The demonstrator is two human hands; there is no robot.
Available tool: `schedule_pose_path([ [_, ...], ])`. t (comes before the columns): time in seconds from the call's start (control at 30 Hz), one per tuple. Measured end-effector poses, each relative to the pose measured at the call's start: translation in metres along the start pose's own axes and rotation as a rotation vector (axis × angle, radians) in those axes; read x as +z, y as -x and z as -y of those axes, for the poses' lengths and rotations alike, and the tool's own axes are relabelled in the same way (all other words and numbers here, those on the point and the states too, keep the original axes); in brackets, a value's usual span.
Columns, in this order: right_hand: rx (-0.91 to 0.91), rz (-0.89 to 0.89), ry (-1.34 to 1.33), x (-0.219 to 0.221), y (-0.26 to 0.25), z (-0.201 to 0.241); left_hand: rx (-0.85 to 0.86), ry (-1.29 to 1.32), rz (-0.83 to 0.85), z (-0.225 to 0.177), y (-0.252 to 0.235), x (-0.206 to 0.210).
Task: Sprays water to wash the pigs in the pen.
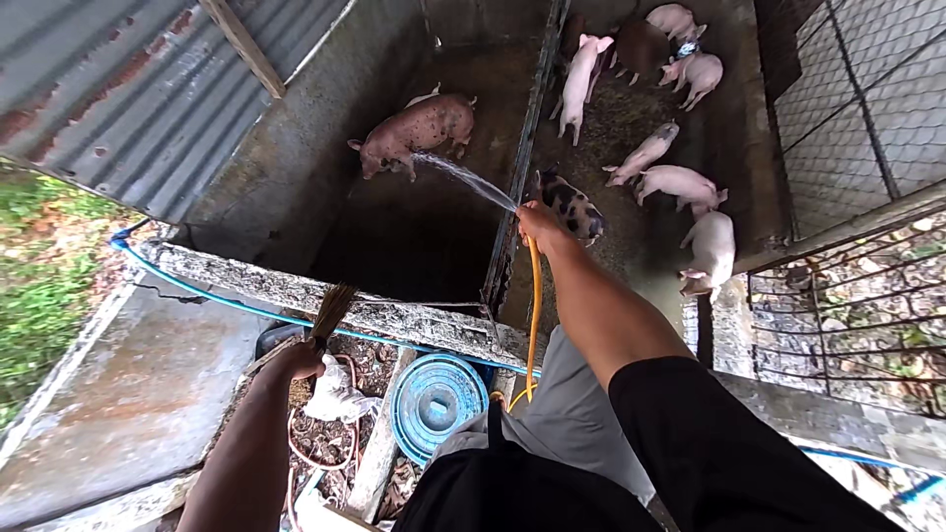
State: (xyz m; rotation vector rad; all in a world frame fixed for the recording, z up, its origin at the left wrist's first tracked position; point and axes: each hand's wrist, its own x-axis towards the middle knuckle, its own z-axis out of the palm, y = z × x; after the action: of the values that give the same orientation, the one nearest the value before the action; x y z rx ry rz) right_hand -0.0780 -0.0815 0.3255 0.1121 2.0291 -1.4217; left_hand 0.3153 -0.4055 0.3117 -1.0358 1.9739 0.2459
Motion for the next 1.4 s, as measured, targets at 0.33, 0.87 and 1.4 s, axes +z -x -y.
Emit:
schedule_pose_path([
  [0.33, -0.007, 0.002, 0.007, 0.003, -0.003, 0.002, -0.007, -0.011, 0.006, 0.0, 0.0, -0.003],
  [0.87, -0.066, 0.023, -0.042, 0.004, -0.001, 0.011, -0.007, -0.034, -0.003, 0.003, -0.008, 0.0],
  [1.4, -0.073, 0.033, -0.081, 0.001, 0.002, 0.015, -0.009, -0.047, -0.007, 0.001, -0.008, 0.001],
])
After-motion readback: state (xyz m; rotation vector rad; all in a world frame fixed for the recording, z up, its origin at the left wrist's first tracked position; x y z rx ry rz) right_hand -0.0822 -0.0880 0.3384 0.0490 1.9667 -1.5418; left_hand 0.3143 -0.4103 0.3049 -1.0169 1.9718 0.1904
